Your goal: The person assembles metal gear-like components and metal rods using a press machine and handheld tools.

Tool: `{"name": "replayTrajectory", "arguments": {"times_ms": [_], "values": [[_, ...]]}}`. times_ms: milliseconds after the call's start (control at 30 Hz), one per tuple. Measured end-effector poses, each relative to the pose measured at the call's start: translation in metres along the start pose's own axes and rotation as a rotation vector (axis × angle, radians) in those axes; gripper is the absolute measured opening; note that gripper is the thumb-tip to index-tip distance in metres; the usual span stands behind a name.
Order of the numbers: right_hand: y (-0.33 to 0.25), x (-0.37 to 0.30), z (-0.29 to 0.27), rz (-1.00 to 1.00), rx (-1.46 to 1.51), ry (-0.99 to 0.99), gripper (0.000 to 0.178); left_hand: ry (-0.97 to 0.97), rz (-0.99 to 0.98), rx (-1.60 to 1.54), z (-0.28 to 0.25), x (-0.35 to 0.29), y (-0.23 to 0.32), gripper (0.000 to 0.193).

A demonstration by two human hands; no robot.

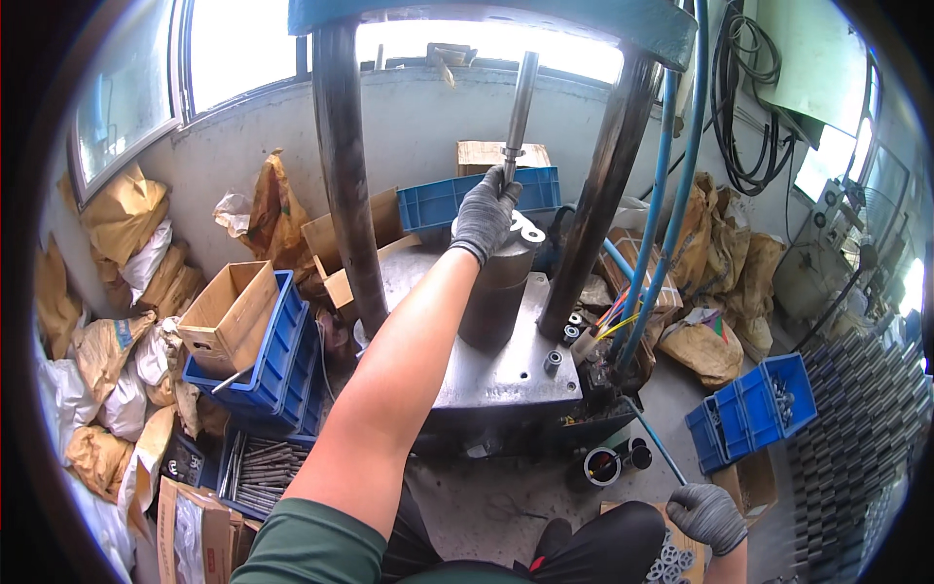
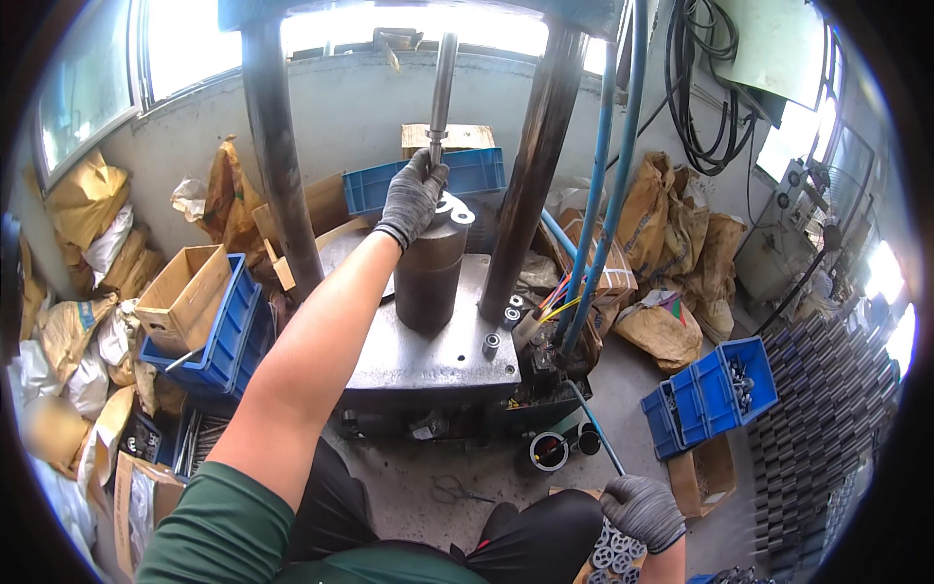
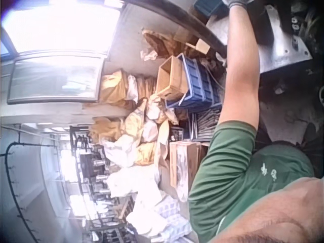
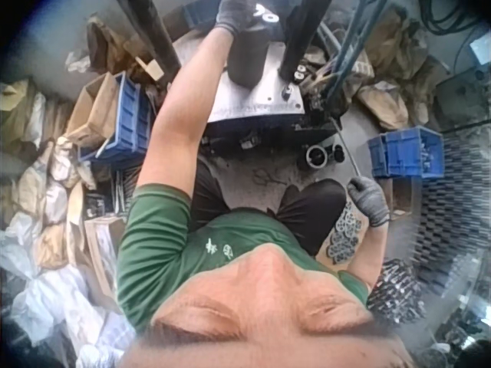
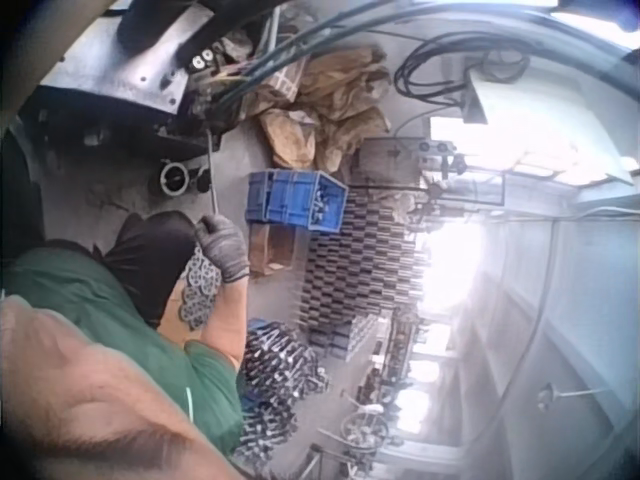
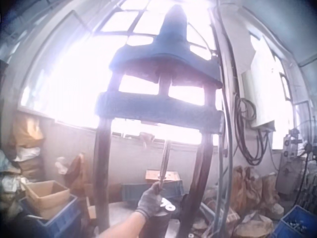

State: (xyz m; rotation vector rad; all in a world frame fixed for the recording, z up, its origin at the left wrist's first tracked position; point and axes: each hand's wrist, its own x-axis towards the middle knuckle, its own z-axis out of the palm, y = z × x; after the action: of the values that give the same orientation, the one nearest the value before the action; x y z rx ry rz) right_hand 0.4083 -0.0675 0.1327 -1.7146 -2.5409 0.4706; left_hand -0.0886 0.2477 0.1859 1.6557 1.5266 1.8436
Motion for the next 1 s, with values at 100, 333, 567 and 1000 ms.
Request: {"name": "replayTrajectory", "arguments": {"times_ms": [100,333,567,1000], "values": [[0.000,-0.002,0.003,0.020,0.009,0.035,0.024,-0.015,-0.028,-0.066,0.003,-0.003,0.004,0.028],[-0.002,-0.005,0.002,0.029,0.027,0.086,0.023,0.000,-0.050,-0.110,-0.001,-0.008,0.014,0.028],[-0.002,-0.004,0.002,0.022,0.038,0.105,0.024,-0.006,-0.071,-0.198,-0.004,-0.004,0.006,0.023],[-0.002,-0.005,0.004,0.027,0.048,0.119,0.022,-0.024,-0.032,-0.186,-0.006,-0.005,0.005,0.022]]}}
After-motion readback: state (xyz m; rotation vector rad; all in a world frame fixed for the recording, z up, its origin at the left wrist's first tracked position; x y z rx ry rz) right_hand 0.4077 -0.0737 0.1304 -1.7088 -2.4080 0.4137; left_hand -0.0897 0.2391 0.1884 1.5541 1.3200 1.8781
